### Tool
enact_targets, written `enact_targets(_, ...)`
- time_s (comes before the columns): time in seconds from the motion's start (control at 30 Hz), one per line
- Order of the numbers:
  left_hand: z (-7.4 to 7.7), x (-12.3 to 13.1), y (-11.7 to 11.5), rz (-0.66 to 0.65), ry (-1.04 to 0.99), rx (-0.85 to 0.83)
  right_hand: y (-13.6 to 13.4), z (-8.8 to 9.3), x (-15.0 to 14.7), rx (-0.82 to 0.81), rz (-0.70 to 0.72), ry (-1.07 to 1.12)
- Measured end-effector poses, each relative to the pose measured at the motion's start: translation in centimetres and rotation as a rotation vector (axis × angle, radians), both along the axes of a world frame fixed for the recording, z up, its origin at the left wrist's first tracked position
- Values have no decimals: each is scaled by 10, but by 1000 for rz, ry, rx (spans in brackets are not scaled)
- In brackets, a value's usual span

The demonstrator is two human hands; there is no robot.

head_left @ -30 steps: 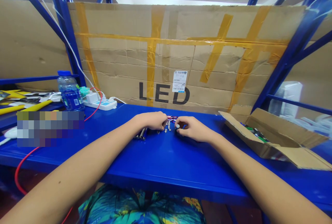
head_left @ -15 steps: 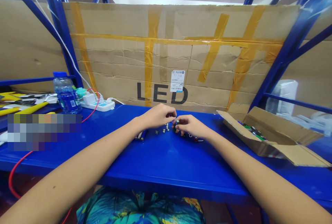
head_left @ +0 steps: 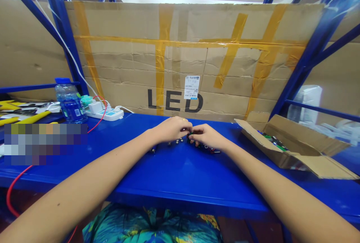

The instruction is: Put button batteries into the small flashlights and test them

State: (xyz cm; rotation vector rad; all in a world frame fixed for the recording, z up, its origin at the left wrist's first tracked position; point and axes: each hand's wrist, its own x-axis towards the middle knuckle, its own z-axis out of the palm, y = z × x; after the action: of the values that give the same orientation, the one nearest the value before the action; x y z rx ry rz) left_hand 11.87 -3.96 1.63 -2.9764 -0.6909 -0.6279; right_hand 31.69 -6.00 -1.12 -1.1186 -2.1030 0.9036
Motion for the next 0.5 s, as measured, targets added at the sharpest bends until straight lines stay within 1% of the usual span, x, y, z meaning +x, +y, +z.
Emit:
enact_targets(0.17, 5, -3, -3, 20, -17, -53, -3, 3, -2, 50, -19, -11)
enact_targets(0.27, 11, -8, -1, 81, -13, -40, -4, 5, -1, 126, -57, -38)
enact_targets(0.37, 17, -15, 1, 153, 133, -46, -3, 5, -1, 174, -69, -75)
enact_targets(0.5, 20, -19, 0, 208, 360, -203, -2, 2, -1, 247, -43, -113)
